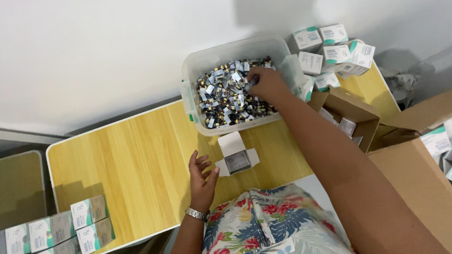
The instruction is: The person opens a small white box and places numerous small wrapped items into it from a nearby plastic container. The person arranges the items inside the box and closes the flaps.
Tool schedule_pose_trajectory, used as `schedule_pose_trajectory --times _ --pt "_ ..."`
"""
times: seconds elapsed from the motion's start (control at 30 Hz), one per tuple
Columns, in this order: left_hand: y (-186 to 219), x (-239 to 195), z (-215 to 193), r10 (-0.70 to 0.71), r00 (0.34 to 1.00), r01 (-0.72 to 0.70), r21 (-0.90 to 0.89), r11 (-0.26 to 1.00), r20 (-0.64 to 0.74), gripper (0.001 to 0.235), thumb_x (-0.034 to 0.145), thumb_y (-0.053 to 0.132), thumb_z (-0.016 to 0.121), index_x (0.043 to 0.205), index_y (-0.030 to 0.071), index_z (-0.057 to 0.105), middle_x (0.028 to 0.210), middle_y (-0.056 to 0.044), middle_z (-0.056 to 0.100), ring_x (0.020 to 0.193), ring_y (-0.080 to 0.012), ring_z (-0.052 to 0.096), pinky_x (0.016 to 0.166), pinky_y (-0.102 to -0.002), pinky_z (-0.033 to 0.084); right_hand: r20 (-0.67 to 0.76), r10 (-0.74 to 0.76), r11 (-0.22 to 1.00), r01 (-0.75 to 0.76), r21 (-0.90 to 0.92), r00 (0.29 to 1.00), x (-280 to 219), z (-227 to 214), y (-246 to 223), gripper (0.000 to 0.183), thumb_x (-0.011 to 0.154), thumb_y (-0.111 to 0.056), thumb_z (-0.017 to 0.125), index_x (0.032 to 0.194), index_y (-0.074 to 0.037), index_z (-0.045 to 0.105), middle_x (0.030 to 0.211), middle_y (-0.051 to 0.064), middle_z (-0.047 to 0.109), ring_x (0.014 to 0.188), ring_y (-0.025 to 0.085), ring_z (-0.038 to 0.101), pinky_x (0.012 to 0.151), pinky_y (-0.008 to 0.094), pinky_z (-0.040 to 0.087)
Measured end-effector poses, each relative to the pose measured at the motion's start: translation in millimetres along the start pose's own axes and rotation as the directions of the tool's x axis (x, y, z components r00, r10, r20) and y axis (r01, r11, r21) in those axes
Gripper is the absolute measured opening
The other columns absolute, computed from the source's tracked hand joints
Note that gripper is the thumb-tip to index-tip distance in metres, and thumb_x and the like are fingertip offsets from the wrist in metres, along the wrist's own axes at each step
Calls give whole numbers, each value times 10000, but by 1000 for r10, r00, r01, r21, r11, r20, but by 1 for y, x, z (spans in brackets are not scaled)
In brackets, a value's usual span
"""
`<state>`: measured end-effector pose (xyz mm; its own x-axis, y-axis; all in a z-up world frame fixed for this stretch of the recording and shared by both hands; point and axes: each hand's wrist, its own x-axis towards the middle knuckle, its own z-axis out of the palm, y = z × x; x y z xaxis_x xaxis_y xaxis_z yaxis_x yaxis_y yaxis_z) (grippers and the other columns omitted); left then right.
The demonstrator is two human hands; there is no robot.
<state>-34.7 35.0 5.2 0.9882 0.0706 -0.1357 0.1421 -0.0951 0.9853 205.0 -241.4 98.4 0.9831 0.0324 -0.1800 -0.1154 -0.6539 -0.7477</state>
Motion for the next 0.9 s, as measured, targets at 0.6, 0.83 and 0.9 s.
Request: schedule_pose_trajectory --times 0.6,0.83,0.9 --pt "56 -6 24 426 903 -403 462 791 58 718 757 102 835 1369 7 474 1356 -223 512 1291 -383 507 1076 -461 441 409 156 54 -421 906 899 -47 -57 -15 292 831 -55 689 1097 -153 620 1082 117 611 837 297 698 534 342 566" --pt "68 -7 39 394 916 -383 455 804 75 691 774 124 840 1364 17 497 1374 -243 497 1290 -425 506 1068 -482 441 446 -9 -74 -446 892 895 -109 -72 17 279 838 -80 681 1104 -156 640 1086 145 610 876 308 694 512 325 558" --pt "67 -8 43 383 919 -384 440 812 94 670 772 122 835 1351 29 512 1374 -240 503 1281 -424 517 1063 -483 448 459 30 -145 -450 881 888 -126 -74 28 283 838 -68 690 1102 -164 651 1089 143 622 891 313 694 515 315 546"
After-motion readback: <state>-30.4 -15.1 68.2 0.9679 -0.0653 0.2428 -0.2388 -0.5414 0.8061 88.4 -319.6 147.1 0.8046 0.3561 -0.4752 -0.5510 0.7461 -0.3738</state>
